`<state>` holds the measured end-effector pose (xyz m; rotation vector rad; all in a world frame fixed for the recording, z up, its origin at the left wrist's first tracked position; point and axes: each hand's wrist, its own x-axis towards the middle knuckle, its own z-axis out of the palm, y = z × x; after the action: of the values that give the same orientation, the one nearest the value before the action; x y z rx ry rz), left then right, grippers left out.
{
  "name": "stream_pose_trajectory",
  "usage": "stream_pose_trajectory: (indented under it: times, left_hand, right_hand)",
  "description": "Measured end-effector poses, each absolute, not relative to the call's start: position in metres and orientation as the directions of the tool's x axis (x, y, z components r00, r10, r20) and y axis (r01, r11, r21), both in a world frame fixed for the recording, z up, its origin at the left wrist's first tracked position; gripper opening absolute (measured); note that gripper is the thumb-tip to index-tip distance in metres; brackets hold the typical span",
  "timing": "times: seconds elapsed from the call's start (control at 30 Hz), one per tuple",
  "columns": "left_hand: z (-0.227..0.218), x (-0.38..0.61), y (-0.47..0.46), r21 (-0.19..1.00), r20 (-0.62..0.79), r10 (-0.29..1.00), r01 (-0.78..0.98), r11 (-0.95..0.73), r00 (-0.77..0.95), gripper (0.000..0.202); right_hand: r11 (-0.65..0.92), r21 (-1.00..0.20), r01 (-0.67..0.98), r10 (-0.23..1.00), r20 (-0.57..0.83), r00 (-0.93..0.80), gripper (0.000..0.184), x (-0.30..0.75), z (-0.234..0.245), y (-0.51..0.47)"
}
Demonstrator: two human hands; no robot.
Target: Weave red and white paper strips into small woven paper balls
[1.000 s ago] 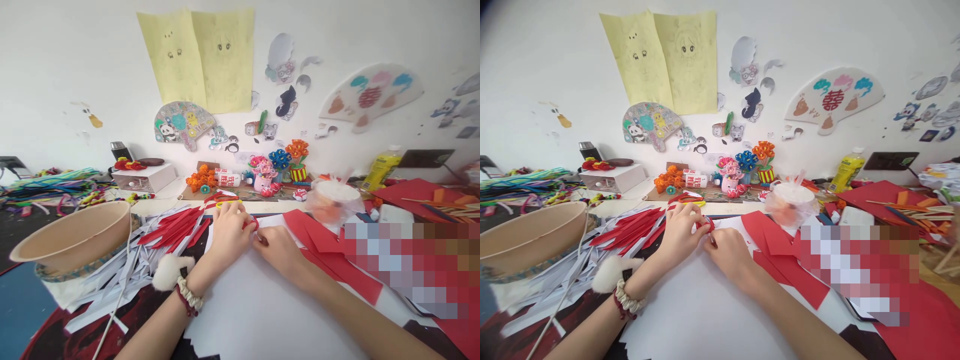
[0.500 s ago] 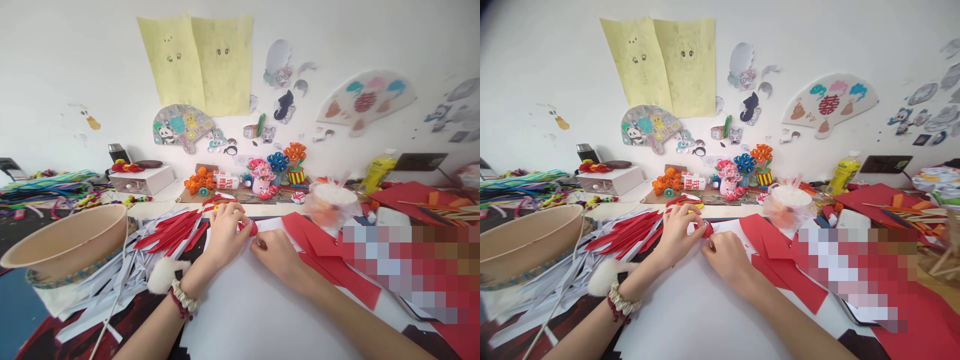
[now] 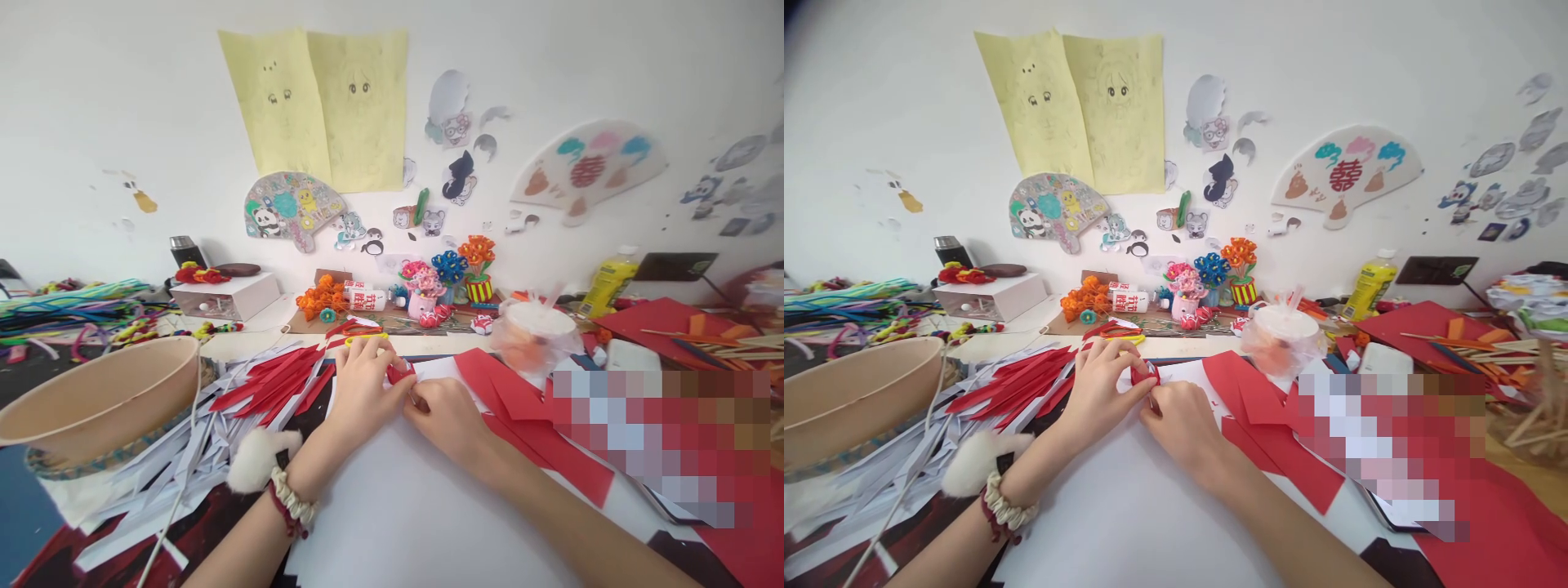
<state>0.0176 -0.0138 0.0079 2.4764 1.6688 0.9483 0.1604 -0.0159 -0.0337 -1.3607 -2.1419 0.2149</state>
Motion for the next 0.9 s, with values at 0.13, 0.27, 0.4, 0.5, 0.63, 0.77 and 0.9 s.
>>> stream_pose_trajectory:
  times: [0.13,0.27,0.4,0.5,0.63,0.77,0.9]
  left_hand:
    - [0.006,0.015,-0.01,0.361,0.468,0.84,0.808,-0.465,0.275,0.01]
    - [0.007,0.005,-0.002,0.507,0.444,0.852,0.706,-0.494,0.277,0.009]
    - [0.008,-0.002,0.001,0.566,0.455,0.823,0.602,-0.563,0.34,0.013]
    - [0.007,-0.002,0.002,0.569,0.465,0.805,0.572,-0.591,0.369,0.014]
    - [0.005,-0.001,0.001,0.579,0.465,0.794,0.544,-0.607,0.391,0.014]
    - [0.006,0.0,0.0,0.599,0.443,0.797,0.526,-0.604,0.41,0.015]
    - [0.008,0.0,-0.001,0.61,0.429,0.782,0.494,-0.62,0.453,0.014]
  right_hand:
    - [0.459,-0.466,0.756,0.879,0.364,-0.309,0.034,0.16,-0.033,-0.015]
    - [0.461,-0.635,0.62,0.888,0.341,-0.31,0.045,0.169,-0.022,-0.011]
    - [0.444,-0.657,0.609,0.858,0.508,-0.077,0.027,0.185,-0.01,-0.003]
    - [0.55,-0.644,0.532,0.828,0.503,-0.247,0.014,0.192,-0.009,0.002]
    - [0.604,-0.638,0.478,0.795,0.435,-0.423,0.013,0.192,-0.014,0.006]
    - [0.595,-0.634,0.495,0.803,0.438,-0.404,0.015,0.192,-0.019,0.008]
    - [0.593,-0.655,0.468,0.801,0.421,-0.427,0.014,0.192,-0.017,0.007]
